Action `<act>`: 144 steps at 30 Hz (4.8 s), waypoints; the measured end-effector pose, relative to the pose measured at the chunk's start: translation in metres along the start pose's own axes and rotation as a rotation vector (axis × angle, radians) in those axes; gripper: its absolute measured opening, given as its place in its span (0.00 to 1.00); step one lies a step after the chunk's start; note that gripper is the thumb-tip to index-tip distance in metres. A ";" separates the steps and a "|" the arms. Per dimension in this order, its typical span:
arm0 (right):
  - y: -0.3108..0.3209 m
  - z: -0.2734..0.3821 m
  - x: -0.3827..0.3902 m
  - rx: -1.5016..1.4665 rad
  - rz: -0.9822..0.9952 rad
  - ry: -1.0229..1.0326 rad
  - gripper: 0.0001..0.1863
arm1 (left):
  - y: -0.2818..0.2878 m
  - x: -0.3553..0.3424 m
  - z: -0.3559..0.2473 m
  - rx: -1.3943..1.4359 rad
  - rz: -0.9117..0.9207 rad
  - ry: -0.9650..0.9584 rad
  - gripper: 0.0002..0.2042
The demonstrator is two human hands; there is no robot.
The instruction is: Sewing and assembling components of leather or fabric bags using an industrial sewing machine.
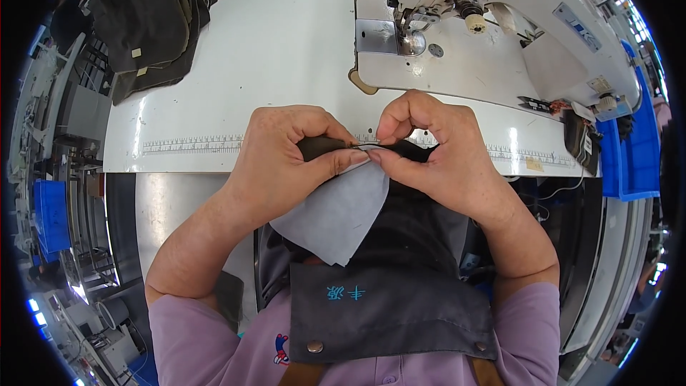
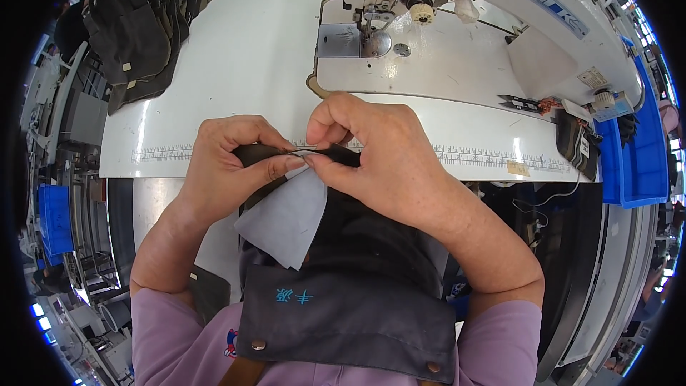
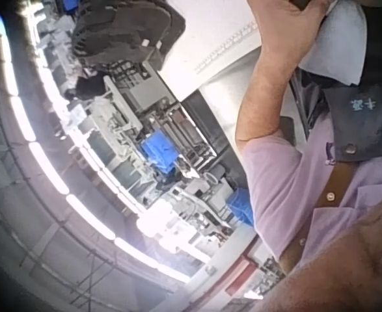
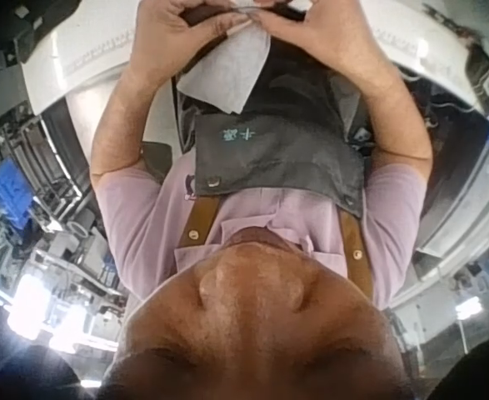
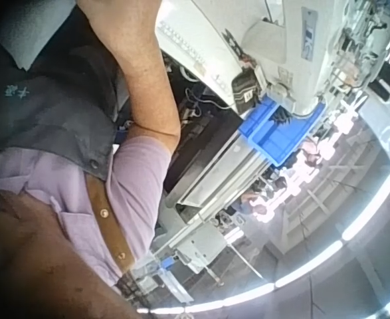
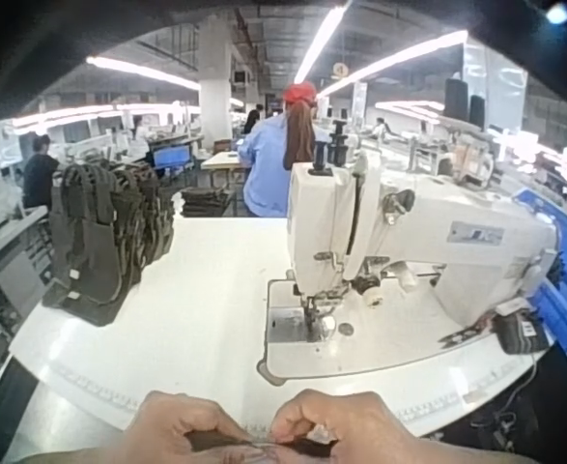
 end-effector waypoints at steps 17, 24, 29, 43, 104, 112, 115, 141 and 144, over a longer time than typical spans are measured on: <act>0.058 -0.076 -0.044 0.253 -0.013 -0.135 0.09 | -0.043 -0.114 0.034 -0.026 0.167 0.017 0.09; 0.060 -0.112 -0.065 0.342 0.044 -0.153 0.10 | -0.040 -0.123 0.015 -0.556 -0.236 -0.454 0.08; 0.064 -0.117 -0.070 0.368 0.082 -0.122 0.09 | -0.067 -0.099 0.012 -0.641 0.084 -0.733 0.13; 0.079 -0.145 -0.074 0.283 0.050 -0.292 0.19 | -0.071 -0.106 0.004 -0.666 0.002 -0.624 0.19; 0.083 -0.146 -0.074 0.352 0.010 -0.043 0.11 | -0.064 -0.117 0.015 -0.646 0.016 -0.558 0.17; 0.084 -0.131 -0.073 0.454 0.012 0.054 0.08 | -0.057 -0.124 0.017 -0.627 0.099 -0.558 0.20; 0.077 -0.134 -0.068 0.505 0.012 -0.093 0.09 | -0.038 -0.136 0.003 -0.679 0.226 -0.537 0.23; 0.057 -0.088 -0.055 0.586 0.025 0.151 0.13 | -0.043 -0.129 0.017 -0.532 0.074 -0.480 0.17; 0.053 -0.096 -0.056 0.613 0.049 0.100 0.15 | -0.040 -0.136 0.018 -0.544 0.067 -0.532 0.17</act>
Point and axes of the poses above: each hand's wrist, its own x-axis away from the middle knuckle, its own y-axis out of the back of the hand, z = x × y, the point moved 7 cm from there along -x, towards the middle knuckle, and after that the axes turned 4 degrees about -z, right-handed, at the moved point
